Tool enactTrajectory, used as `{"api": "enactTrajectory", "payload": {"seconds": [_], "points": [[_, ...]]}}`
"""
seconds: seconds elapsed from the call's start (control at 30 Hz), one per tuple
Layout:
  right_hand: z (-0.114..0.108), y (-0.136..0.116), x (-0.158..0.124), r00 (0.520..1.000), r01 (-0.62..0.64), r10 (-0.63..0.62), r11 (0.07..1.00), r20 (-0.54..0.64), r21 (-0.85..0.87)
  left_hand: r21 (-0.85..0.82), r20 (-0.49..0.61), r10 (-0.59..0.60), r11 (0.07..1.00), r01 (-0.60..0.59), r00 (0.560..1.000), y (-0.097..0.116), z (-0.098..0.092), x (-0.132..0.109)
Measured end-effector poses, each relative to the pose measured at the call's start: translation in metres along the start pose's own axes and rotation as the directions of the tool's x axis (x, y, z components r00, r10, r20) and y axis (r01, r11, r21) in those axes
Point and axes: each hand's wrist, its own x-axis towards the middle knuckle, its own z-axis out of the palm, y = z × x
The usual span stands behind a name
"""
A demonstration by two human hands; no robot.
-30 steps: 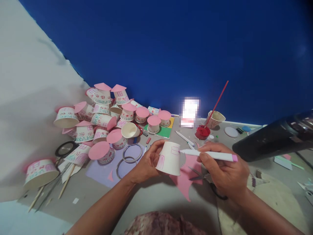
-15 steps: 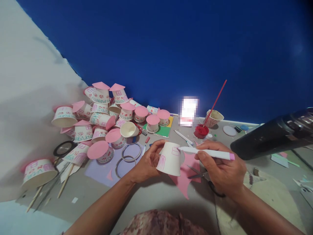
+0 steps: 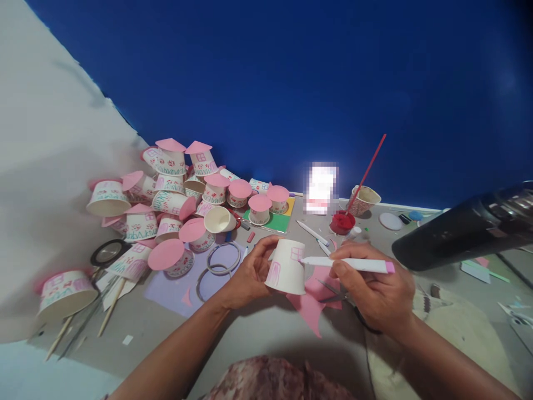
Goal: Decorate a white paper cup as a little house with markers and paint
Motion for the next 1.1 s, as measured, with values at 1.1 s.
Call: {"api": "enactTrajectory", "payload": {"seconds": [1.1], "points": [[-0.0016, 0.0062, -0.0021, 0.997, -0.001, -0.001, 0.999, -0.075, -0.032, -0.033, 0.067, 0.004, 0.999, -0.001, 0.998, -0.0027, 0.0036, 0.0008]]}}
